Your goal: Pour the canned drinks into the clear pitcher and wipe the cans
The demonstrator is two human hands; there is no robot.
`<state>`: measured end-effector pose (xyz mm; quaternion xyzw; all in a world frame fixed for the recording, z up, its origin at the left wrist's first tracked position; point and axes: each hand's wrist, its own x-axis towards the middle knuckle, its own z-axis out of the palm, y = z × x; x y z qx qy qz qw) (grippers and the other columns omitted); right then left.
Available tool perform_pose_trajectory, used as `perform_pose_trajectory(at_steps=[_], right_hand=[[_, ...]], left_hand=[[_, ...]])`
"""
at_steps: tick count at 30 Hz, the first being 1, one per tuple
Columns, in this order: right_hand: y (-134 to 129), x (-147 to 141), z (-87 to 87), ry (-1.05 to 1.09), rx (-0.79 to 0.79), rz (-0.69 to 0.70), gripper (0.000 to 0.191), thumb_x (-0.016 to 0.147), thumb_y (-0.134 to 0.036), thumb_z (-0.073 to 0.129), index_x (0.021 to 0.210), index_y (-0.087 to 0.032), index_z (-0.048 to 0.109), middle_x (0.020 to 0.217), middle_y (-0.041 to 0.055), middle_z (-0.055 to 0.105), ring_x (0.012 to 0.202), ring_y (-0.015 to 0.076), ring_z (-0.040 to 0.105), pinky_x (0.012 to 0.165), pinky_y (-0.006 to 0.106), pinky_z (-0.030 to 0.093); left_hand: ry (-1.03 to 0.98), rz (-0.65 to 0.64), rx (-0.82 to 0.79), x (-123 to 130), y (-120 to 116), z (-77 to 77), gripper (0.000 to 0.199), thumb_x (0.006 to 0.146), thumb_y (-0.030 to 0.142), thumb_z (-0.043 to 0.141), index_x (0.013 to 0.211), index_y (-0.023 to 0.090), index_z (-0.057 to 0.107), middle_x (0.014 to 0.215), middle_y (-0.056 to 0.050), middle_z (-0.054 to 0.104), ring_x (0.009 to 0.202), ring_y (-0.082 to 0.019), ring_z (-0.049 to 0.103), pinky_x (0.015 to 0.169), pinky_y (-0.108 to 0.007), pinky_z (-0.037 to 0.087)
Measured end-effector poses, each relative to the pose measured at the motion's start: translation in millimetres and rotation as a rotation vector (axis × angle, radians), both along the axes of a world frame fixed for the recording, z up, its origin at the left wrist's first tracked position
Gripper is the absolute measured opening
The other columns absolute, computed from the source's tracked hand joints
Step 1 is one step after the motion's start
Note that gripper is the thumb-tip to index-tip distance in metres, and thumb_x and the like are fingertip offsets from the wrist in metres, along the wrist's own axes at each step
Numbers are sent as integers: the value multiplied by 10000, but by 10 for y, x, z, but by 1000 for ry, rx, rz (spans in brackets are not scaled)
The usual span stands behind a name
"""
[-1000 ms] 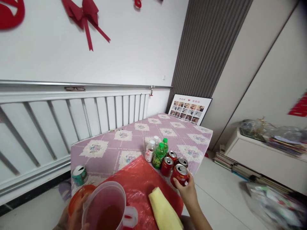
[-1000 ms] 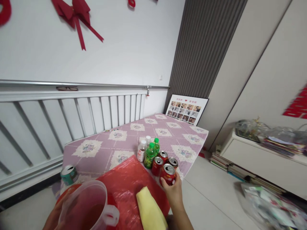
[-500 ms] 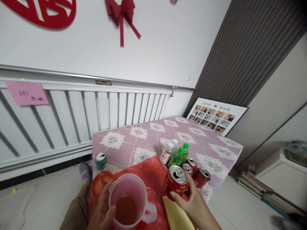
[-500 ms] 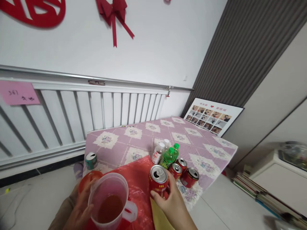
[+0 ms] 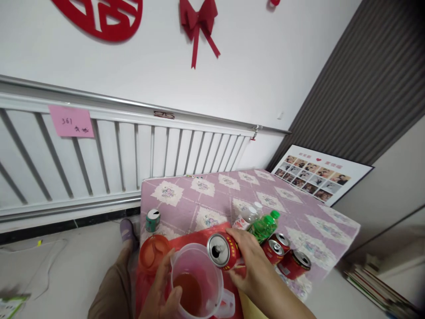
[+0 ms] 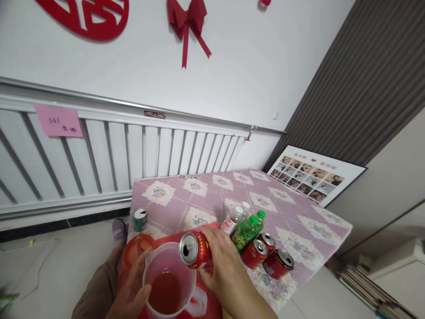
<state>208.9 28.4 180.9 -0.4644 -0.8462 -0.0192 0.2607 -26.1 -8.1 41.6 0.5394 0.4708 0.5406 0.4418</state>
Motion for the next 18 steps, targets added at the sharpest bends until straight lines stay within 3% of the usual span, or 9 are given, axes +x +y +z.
perform_pose_trajectory(at_steps=[8,13,18], right_hand=[[46,-155,51,-249,167,31,685,639,-64,528,1303,-196,424,1207,132,604,1122,300,554,918,481,472],[64,-184,49,-379,223,24,583,732,-124,554,1301,-214,463,1208,119,618,1137,311,531,896,464,453],[75,-203,58,-452,268,-4,517,778,-93,496,1276,-230,505,1193,107,631,1109,293,538,861,448,450]], left_hand=[[-34,50,-12,78,-9,-71,647,765,318,517,1386,183,399,1457,-92,449,1379,-290,354,1145,-427,317],[12,-80,-35,-26,32,-84,692,735,255,554,1399,178,377,1477,-107,422,1388,-291,337,1155,-440,302],[-26,-56,-48,-49,16,-59,690,729,222,567,1394,172,391,1498,-115,387,1409,-303,287,1170,-459,251]])
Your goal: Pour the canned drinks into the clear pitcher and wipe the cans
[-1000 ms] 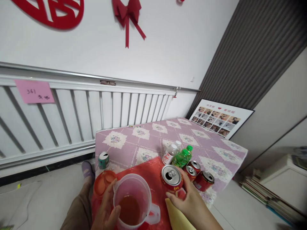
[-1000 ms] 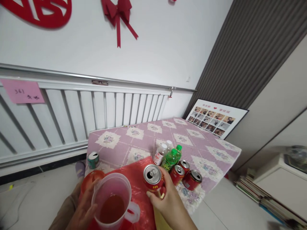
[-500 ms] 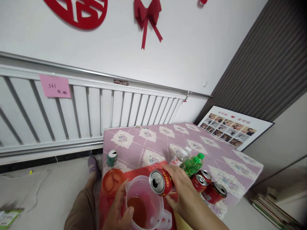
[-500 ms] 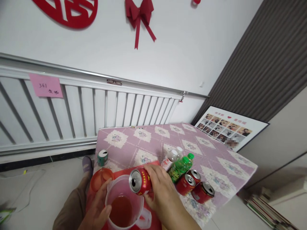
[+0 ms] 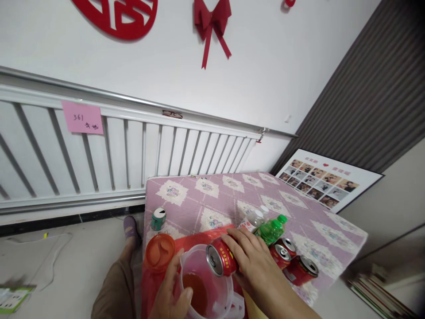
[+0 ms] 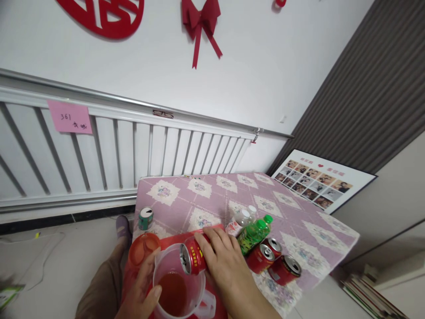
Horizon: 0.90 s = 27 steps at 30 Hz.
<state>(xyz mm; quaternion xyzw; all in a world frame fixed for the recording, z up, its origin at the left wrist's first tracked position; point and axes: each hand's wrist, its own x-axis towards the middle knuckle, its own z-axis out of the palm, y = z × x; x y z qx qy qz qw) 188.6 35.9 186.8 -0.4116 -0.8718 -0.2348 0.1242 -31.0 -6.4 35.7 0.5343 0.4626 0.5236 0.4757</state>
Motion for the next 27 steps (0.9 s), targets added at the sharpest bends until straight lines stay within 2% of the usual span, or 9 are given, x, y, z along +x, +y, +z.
perform_pose_trajectory(at_steps=[5,15,21,27], right_hand=[[-35,-14,74,-75,1,-23,438,824,-106,517,1245,-221,542,1225,113,632,1117,296,541,863,452,457],[-74,-19,167,-165,72,-50,416,834,-99,549,1223,-243,565,1227,90,647,1106,290,567,884,452,458],[-64,-13,168,-164,104,-41,383,839,-130,569,1201,-253,581,1203,78,663,1091,287,575,873,448,456],[-54,-27,255,-161,129,4,393,830,-249,626,1218,-248,565,1185,79,669,1064,293,579,860,455,446]], left_hand=[[-21,13,37,1,-17,47,650,753,219,597,1378,195,417,1453,-99,452,1376,-310,350,1142,-462,305],[-28,9,51,-9,0,30,659,727,161,588,1369,192,442,1445,-106,465,1367,-308,368,1149,-462,290],[-43,-37,67,-3,28,-79,678,740,149,557,1398,169,395,1467,-125,432,1382,-315,339,1151,-490,278],[-85,5,74,45,14,-145,666,756,163,539,1403,185,383,1495,-119,389,1398,-317,302,1161,-519,226]])
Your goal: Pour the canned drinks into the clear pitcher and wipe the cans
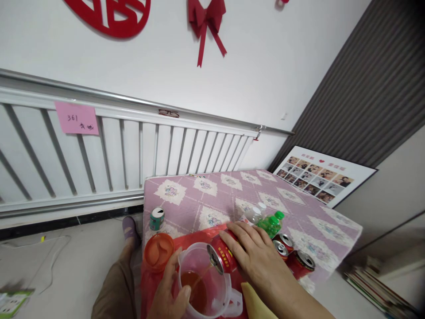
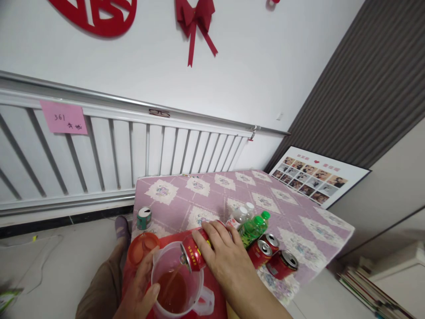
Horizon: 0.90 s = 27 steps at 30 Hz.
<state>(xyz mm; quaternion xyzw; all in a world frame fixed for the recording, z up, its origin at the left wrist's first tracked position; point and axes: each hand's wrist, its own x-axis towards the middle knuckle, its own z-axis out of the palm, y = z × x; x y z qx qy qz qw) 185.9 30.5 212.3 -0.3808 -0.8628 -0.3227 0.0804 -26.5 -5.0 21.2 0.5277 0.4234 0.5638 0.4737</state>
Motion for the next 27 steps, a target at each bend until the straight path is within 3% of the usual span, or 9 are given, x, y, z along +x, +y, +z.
perform_pose_trajectory(at_steps=[6,27], right_hand=[[15,12,22,-14,25,3,369,849,-225,601,1215,-248,562,1200,84,662,1099,292,553,864,452,424],[-11,-11,153,-70,114,28,292,914,-185,465,1175,-253,578,1170,76,670,1093,276,542,887,468,361]], left_hand=[[52,-51,-30,-30,-10,38,664,765,177,519,1409,172,360,1486,-115,404,1411,-303,277,1171,-506,210],[7,80,-13,82,-87,246,577,805,282,517,1364,192,407,1431,-89,474,1364,-270,377,1109,-408,361]])
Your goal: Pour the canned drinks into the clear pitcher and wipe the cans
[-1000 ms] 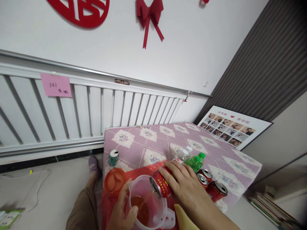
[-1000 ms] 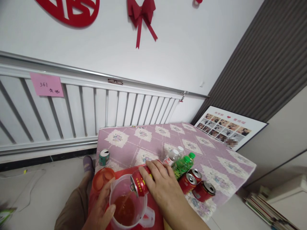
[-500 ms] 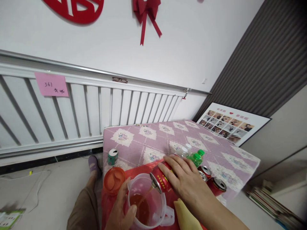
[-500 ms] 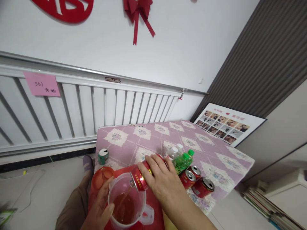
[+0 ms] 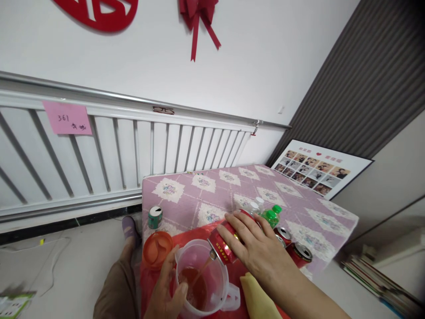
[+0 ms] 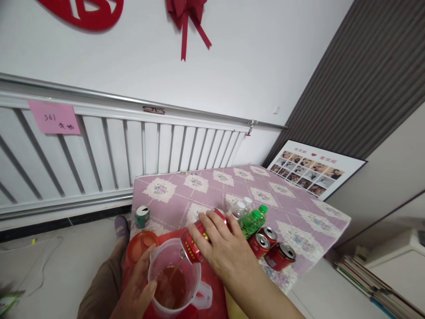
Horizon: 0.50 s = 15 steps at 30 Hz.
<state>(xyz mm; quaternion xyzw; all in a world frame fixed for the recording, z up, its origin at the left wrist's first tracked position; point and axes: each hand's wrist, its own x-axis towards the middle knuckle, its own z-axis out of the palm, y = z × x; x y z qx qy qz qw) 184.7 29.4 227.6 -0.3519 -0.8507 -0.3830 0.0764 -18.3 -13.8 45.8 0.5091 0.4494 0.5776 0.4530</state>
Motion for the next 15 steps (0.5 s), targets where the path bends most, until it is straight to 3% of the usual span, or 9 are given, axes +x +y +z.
perform_pose_trajectory(at_steps=[8,15], right_hand=[[-29,-50,13,-33,1,9,313,946,-176,407,1197,-258,573,1203,78,654,1107,273,554,929,485,344],[-23,-82,-122,-76,-71,8,291,938,-245,484,1223,-266,534,1244,76,623,1186,274,496,986,510,318]], left_hand=[[19,-87,4,-93,33,-55,618,813,227,539,1404,193,366,1472,-112,427,1377,-301,350,1125,-465,332],[1,-139,31,-116,41,-78,602,845,222,522,1417,218,332,1480,-90,420,1377,-281,356,1128,-439,343]])
